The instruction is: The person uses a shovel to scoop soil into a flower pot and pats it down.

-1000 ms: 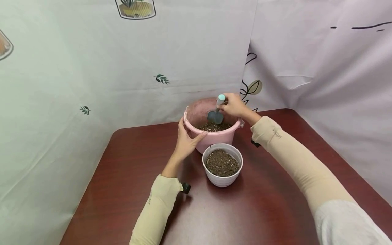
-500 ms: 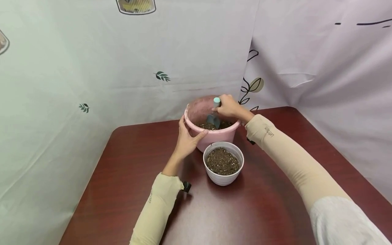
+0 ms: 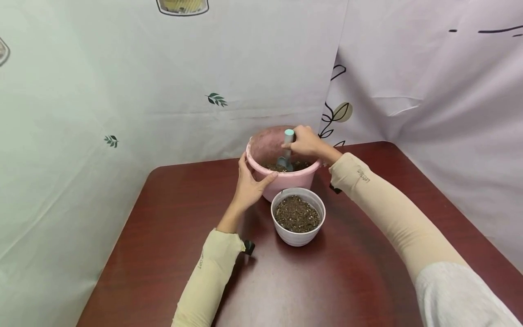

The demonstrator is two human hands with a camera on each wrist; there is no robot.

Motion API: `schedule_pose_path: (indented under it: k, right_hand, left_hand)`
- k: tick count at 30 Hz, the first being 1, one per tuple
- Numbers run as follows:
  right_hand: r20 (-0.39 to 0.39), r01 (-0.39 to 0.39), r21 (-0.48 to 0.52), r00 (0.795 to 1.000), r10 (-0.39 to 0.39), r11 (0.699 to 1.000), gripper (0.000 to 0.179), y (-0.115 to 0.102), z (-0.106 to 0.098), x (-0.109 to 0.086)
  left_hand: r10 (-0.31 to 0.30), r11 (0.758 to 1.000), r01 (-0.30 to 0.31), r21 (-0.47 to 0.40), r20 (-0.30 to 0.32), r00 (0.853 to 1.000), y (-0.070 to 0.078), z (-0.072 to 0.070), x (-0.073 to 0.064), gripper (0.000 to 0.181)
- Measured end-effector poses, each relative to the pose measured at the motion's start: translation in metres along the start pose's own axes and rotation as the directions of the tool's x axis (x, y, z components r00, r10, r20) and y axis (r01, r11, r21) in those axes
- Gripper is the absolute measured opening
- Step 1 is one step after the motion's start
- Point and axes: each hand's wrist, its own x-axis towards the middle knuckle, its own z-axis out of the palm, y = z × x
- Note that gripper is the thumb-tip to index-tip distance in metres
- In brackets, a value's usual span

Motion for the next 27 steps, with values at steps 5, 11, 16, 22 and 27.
schedule_pose_path:
  k: [5, 11, 16, 22, 27]
  right_hand:
    - [0.011, -0.003, 0.044, 1.000, 0.002, 0.999, 0.028, -0.003, -0.003, -0.004]
    - [0.001, -0.018, 0.130, 1.000, 0.018, 0.991, 0.025, -0.003, -0.008, -0.013]
    - [-0.003, -0.013, 0.193, 1.000, 0.014, 0.981, 0.025, -0.006, -0.009, -0.017]
    - [0.002, -0.025, 0.207, 1.000, 0.026, 0.978, 0.024, -0.010, -0.003, -0.015]
    - [0.032, -0.015, 0.261, 0.999, 0.007, 0.965, 0.025, -0.017, 0.003, -0.011]
  left_hand:
    - [-0.015, 1.000, 0.015, -0.001, -0.007, 1.000, 0.001, 0.000, -0.002, 0.107]
    - [0.004, 0.999, -0.004, -0.045, 0.016, 1.000, 0.000, 0.000, 0.000, 0.106]
    - [0.030, 0.999, -0.029, -0.046, 0.015, 0.999, 0.000, 0.001, 0.002, 0.105]
    - [0.048, 0.997, -0.048, -0.052, 0.007, 0.999, -0.003, -0.001, 0.002, 0.104]
    - [0.064, 0.996, -0.065, -0.059, -0.016, 0.998, -0.007, -0.008, 0.001, 0.103]
